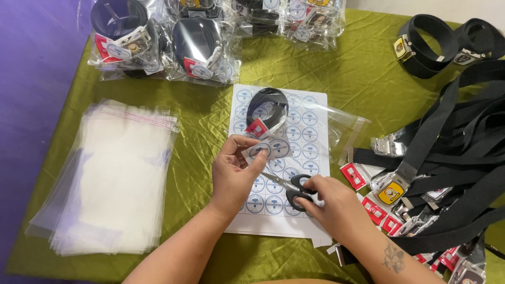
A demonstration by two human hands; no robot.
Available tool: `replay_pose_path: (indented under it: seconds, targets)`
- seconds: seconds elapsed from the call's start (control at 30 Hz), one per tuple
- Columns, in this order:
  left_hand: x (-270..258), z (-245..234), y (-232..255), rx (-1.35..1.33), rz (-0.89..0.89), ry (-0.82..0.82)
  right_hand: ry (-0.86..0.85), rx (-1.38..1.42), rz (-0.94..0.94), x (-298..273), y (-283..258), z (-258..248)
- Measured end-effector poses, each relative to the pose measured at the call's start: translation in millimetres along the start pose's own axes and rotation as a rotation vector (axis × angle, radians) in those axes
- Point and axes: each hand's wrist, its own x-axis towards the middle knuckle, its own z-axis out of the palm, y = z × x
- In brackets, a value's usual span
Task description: Rolling black belts, placing them into plastic bags, and trimming excess material with scissors.
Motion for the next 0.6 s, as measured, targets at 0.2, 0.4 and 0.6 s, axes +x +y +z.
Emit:
replay_pose_path:
  seconds: [0.2,0.4,0.6]
  targets:
    - [-4,2,14,0.023,-0.077,-0.138,0.143,0.125,-0.179,5,-22,-8]
    - [-19,8,2,0.232,-0.09,-0.467,0.243,0.59,0.201,7,-13,-13]
    - [-19,4,12,0.724,0.03,-0.533,0.631,0.374,0.198,4,-16,-82]
